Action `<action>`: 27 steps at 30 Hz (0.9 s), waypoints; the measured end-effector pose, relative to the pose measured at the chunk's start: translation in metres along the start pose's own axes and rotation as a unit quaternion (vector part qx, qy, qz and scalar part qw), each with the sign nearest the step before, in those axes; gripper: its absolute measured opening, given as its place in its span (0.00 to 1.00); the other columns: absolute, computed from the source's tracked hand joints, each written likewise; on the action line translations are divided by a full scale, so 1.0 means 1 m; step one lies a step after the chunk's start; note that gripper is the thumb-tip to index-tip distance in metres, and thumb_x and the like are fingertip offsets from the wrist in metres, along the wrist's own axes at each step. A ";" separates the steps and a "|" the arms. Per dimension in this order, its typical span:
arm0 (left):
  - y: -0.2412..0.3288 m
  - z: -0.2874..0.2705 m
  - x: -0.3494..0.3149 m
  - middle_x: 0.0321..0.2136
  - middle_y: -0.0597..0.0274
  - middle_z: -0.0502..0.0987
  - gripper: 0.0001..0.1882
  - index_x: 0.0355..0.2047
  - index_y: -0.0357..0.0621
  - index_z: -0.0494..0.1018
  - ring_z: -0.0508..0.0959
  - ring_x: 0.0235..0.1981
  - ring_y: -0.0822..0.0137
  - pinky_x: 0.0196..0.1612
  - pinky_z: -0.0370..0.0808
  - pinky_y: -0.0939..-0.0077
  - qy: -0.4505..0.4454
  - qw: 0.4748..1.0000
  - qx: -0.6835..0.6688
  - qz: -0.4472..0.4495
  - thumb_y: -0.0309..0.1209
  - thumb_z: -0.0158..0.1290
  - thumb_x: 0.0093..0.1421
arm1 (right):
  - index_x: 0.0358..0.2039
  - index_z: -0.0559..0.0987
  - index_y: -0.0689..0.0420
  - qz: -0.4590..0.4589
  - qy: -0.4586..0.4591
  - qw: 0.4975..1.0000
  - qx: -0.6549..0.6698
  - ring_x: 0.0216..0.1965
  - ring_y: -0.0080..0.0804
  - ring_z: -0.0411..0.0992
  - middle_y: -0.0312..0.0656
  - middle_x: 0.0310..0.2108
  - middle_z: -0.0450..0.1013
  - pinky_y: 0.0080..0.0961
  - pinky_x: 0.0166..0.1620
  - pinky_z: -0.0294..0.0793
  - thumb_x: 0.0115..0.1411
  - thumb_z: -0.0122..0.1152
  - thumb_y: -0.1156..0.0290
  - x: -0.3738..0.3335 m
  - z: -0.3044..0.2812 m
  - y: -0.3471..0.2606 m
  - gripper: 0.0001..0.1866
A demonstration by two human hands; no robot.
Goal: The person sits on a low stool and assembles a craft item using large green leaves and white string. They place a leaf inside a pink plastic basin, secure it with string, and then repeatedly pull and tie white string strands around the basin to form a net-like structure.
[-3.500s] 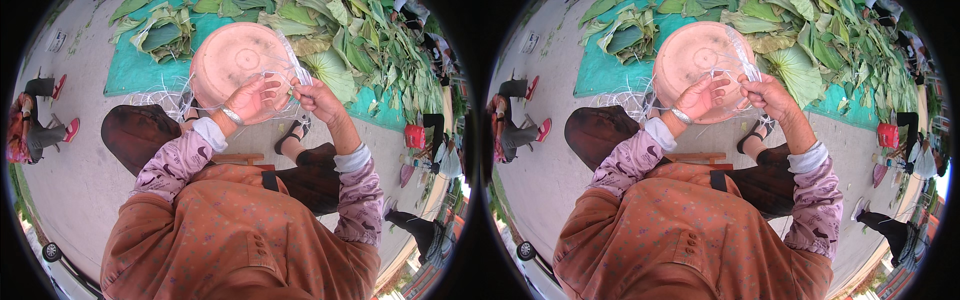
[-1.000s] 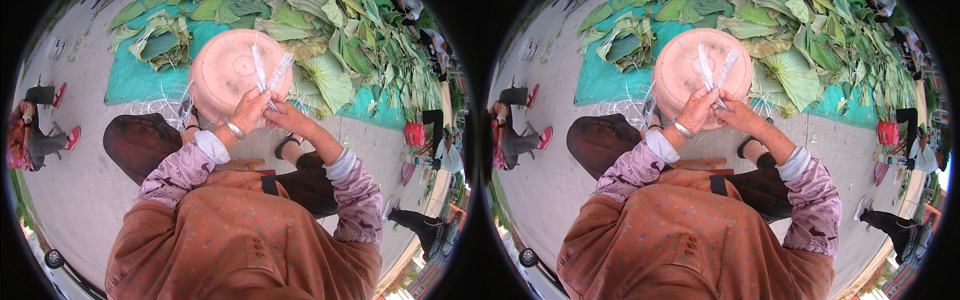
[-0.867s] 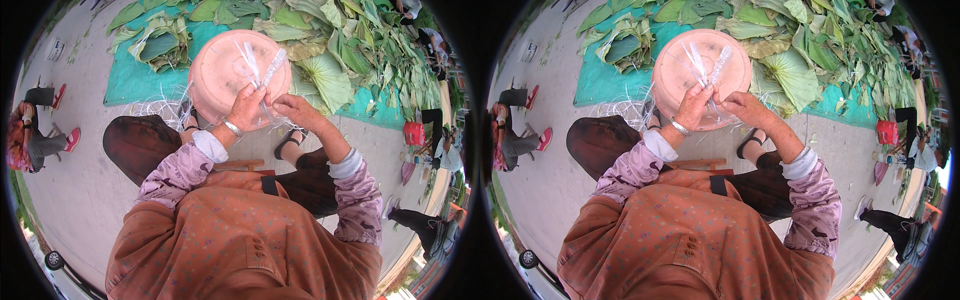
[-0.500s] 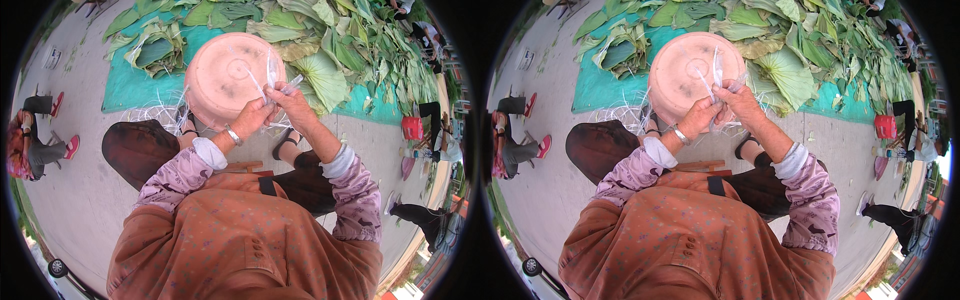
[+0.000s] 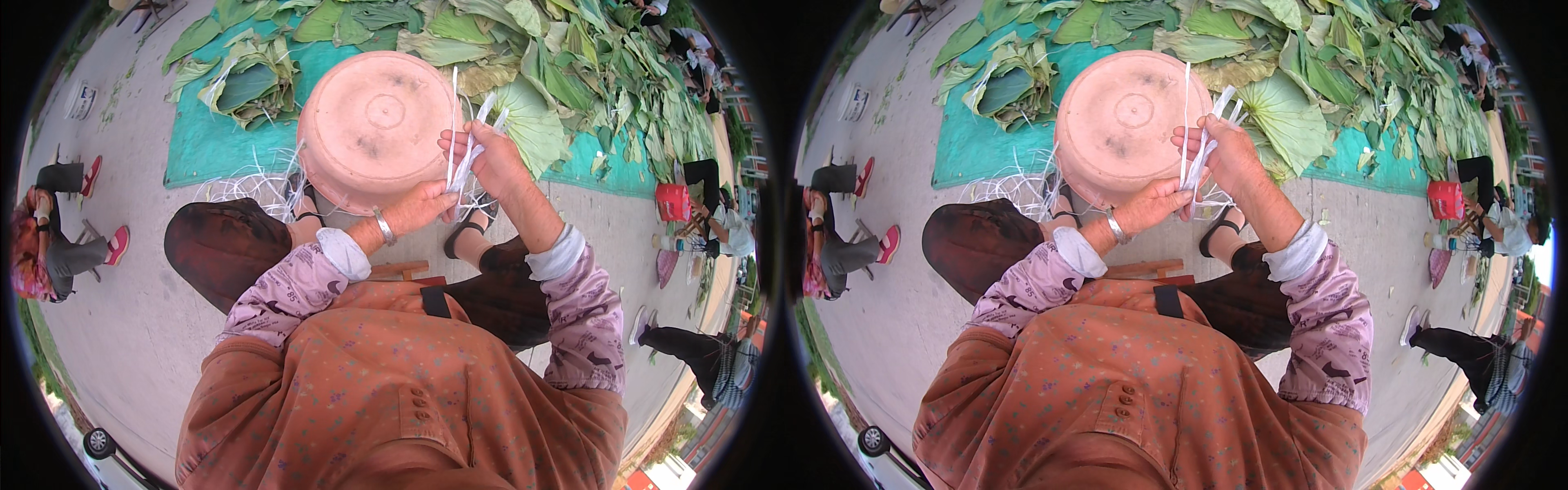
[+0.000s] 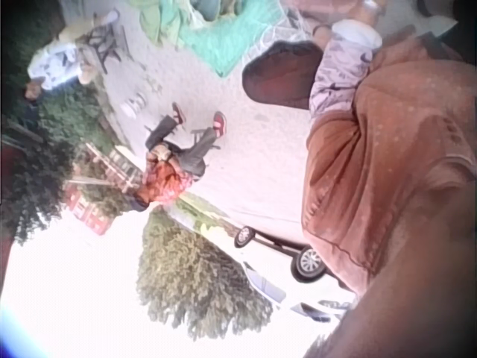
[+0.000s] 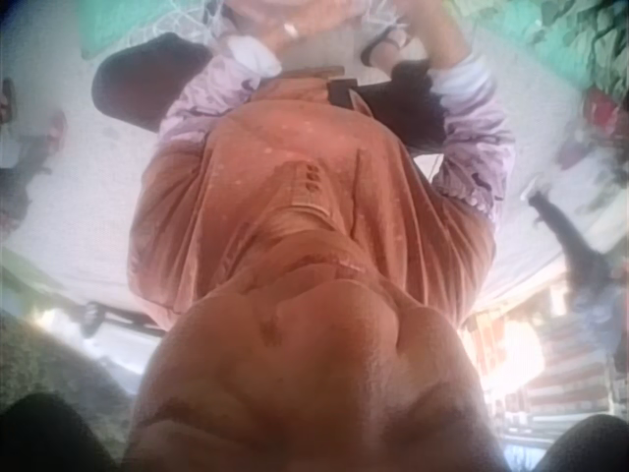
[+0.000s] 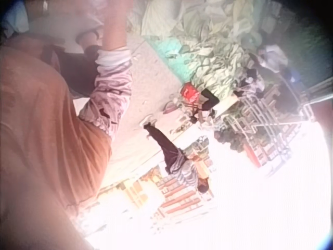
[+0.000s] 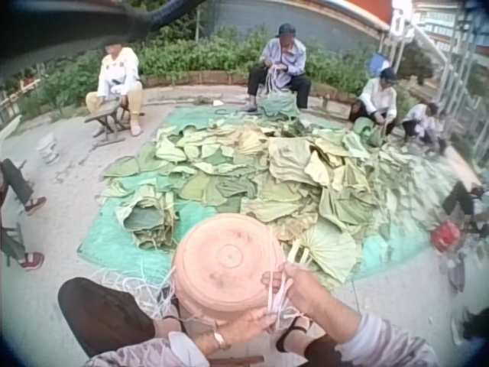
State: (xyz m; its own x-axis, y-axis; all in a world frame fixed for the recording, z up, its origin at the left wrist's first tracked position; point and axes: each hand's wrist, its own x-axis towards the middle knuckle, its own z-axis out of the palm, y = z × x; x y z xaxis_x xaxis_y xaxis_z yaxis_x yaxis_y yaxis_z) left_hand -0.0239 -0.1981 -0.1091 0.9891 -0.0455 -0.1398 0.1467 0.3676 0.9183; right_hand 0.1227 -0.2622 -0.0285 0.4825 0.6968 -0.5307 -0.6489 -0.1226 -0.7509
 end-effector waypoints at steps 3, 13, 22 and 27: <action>-0.002 0.005 -0.001 0.26 0.71 0.68 0.14 0.40 0.42 0.67 0.68 0.29 0.78 0.36 0.67 0.81 -0.017 1.000 -0.006 -0.005 0.38 0.40 0.62 | 0.34 0.66 0.61 -0.007 0.013 0.998 0.060 0.38 0.45 0.71 0.56 0.37 0.70 0.38 0.42 0.72 0.61 0.40 0.69 0.002 -0.002 -0.003 0.09; 0.020 0.024 -0.010 0.28 0.68 0.68 0.16 0.38 0.41 0.67 0.67 0.32 0.74 0.43 0.64 0.78 -0.005 0.996 -0.087 0.002 0.41 0.41 0.61 | 0.35 0.67 0.61 -0.025 -0.018 0.994 0.101 0.30 0.36 0.70 0.45 0.28 0.69 0.37 0.41 0.73 0.62 0.39 0.65 0.006 -0.011 0.005 0.12; -0.008 0.012 -0.004 0.22 0.69 0.66 0.13 0.29 0.45 0.66 0.67 0.27 0.74 0.36 0.65 0.77 -0.014 0.981 -0.194 -0.018 0.41 0.42 0.60 | 0.46 0.65 0.63 -0.041 -0.118 0.990 0.069 0.35 0.32 0.68 0.39 0.29 0.69 0.31 0.45 0.67 0.59 0.49 0.57 -0.004 0.001 0.012 0.23; -0.017 0.004 -0.005 0.24 0.69 0.67 0.12 0.31 0.44 0.67 0.68 0.28 0.75 0.37 0.65 0.78 -0.033 0.989 -0.138 -0.026 0.40 0.45 0.59 | 0.38 0.68 0.62 0.052 -0.123 0.991 -0.027 0.21 0.19 0.59 0.31 0.20 0.62 0.17 0.28 0.63 0.59 0.49 0.67 -0.001 -0.006 0.019 0.11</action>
State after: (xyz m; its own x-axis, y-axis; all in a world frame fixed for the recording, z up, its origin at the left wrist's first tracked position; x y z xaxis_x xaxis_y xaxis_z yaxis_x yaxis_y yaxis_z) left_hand -0.0317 -0.2077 -0.1229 0.9801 -0.1285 -0.1510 0.1981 0.6029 0.7729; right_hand 0.1137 -0.2693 -0.0448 0.2526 0.8281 -0.5004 -0.6529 -0.2358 -0.7198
